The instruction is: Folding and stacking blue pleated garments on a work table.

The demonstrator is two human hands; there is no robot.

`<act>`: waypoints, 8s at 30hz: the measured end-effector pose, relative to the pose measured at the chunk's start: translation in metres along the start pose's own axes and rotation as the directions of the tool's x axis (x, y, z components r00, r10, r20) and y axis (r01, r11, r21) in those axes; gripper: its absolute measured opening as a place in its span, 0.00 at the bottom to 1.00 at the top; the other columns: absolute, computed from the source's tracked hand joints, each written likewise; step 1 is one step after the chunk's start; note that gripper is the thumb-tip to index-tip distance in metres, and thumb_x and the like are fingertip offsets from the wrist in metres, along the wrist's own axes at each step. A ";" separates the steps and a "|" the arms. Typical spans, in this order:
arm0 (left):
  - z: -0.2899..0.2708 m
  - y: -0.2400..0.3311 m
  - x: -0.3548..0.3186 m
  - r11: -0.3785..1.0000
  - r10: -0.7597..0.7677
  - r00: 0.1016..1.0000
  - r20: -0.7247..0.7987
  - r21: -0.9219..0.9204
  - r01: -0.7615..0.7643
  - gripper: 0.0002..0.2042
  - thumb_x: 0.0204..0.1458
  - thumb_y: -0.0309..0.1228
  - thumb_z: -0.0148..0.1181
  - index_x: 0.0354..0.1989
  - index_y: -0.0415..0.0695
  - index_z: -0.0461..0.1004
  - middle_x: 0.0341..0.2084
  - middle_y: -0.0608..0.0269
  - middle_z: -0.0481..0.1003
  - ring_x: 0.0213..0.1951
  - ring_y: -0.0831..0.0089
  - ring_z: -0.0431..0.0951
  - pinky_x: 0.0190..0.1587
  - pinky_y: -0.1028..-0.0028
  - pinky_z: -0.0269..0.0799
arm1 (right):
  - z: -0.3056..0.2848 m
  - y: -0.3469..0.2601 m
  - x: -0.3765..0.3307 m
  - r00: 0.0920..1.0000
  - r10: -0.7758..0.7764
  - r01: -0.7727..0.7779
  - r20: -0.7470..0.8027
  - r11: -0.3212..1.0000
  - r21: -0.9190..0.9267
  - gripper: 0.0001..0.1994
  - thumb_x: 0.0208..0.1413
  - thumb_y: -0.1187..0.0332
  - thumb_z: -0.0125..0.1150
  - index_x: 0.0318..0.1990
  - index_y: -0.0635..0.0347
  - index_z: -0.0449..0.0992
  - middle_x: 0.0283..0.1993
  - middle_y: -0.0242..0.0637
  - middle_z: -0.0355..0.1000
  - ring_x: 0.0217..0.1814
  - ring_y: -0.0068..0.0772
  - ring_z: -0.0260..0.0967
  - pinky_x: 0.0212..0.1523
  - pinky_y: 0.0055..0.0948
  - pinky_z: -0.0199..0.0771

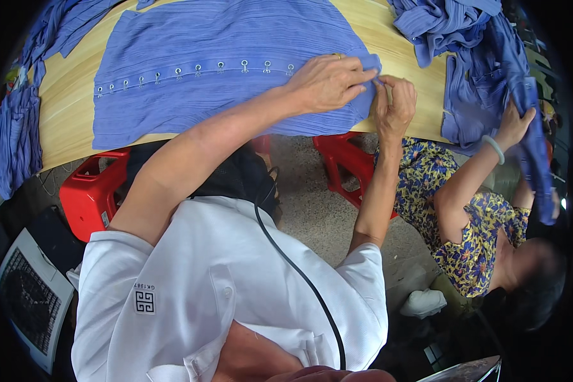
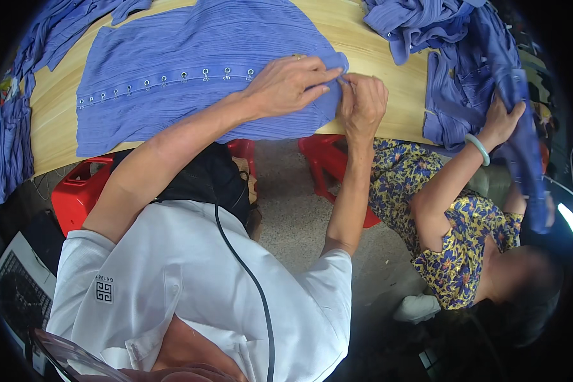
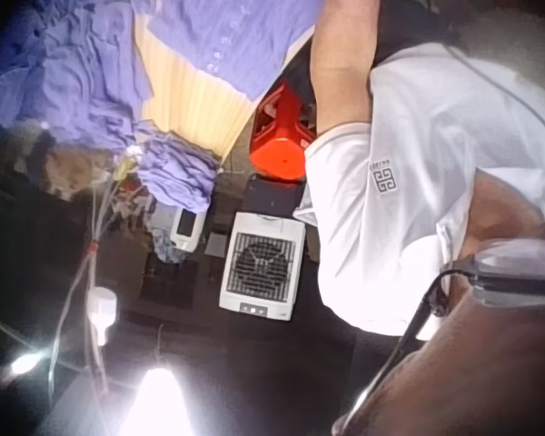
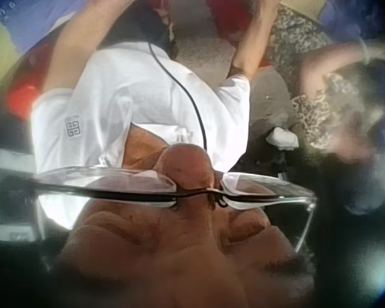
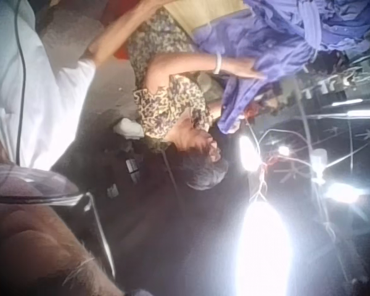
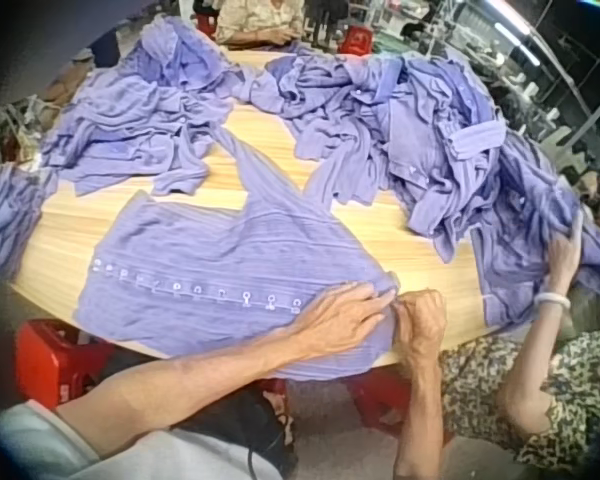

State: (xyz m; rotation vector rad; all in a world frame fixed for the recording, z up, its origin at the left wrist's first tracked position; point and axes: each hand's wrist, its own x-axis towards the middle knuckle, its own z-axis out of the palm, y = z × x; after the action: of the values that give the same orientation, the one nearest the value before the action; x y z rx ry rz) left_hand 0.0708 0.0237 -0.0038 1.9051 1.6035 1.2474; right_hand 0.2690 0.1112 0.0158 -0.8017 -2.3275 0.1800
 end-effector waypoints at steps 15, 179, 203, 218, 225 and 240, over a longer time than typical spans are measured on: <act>-0.006 0.001 0.003 0.967 0.054 0.970 0.238 0.229 -0.110 0.19 0.68 0.44 0.63 0.65 0.60 0.83 0.48 0.59 0.76 0.51 0.60 0.77 0.55 0.59 0.72 | -0.025 -0.008 -0.013 0.985 0.089 -0.104 0.150 0.990 0.095 0.05 0.55 0.77 0.75 0.39 0.62 0.86 0.41 0.37 0.85 0.45 0.42 0.80 0.51 0.39 0.76; -0.001 -0.009 0.032 0.987 0.157 0.980 0.119 -0.039 -0.154 0.15 0.48 0.24 0.74 0.47 0.41 0.88 0.30 0.68 0.78 0.34 0.68 0.80 0.39 0.68 0.80 | -0.005 -0.023 -0.021 0.841 0.515 -0.529 0.167 0.716 0.455 0.08 0.52 0.81 0.73 0.38 0.60 0.83 0.40 0.33 0.85 0.48 0.25 0.82 0.87 0.59 0.39; -0.007 -0.015 0.041 0.949 0.047 0.985 0.166 -0.316 0.008 0.11 0.51 0.24 0.76 0.44 0.45 0.90 0.33 0.65 0.84 0.37 0.66 0.84 0.53 0.63 0.75 | -0.002 -0.037 -0.019 0.729 0.676 -0.584 0.104 0.537 0.609 0.09 0.57 0.75 0.77 0.41 0.59 0.80 0.42 0.31 0.84 0.48 0.24 0.81 0.86 0.55 0.43; -0.008 -0.011 0.042 0.967 0.009 0.981 0.192 -0.253 0.041 0.08 0.57 0.23 0.72 0.44 0.46 0.85 0.34 0.64 0.85 0.36 0.64 0.85 0.54 0.62 0.75 | -0.002 -0.033 -0.024 0.779 0.619 -0.560 0.099 0.617 0.553 0.12 0.54 0.77 0.78 0.44 0.59 0.83 0.42 0.33 0.86 0.48 0.27 0.82 0.85 0.56 0.45; -0.005 -0.012 0.040 0.971 0.070 0.984 0.161 -0.239 -0.030 0.06 0.57 0.26 0.73 0.43 0.45 0.86 0.32 0.63 0.84 0.36 0.62 0.84 0.54 0.61 0.75 | -0.003 -0.035 -0.022 0.805 0.585 -0.561 0.098 0.697 0.446 0.10 0.55 0.78 0.74 0.43 0.57 0.82 0.41 0.31 0.85 0.47 0.29 0.83 0.83 0.57 0.52; -0.013 -0.022 0.038 0.936 0.023 0.969 0.247 -0.345 0.066 0.05 0.59 0.30 0.73 0.43 0.48 0.89 0.31 0.65 0.86 0.33 0.67 0.85 0.57 0.62 0.75 | 0.008 -0.043 -0.028 0.852 0.523 -0.449 0.015 0.715 0.536 0.15 0.57 0.81 0.75 0.44 0.59 0.73 0.43 0.41 0.81 0.48 0.33 0.79 0.55 0.32 0.78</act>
State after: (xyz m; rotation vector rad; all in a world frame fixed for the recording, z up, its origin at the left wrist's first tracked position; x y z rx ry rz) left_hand 0.0462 0.0614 0.0021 1.7307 1.1808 1.1433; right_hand 0.2583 0.0607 0.0083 -1.0786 -1.7455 0.9233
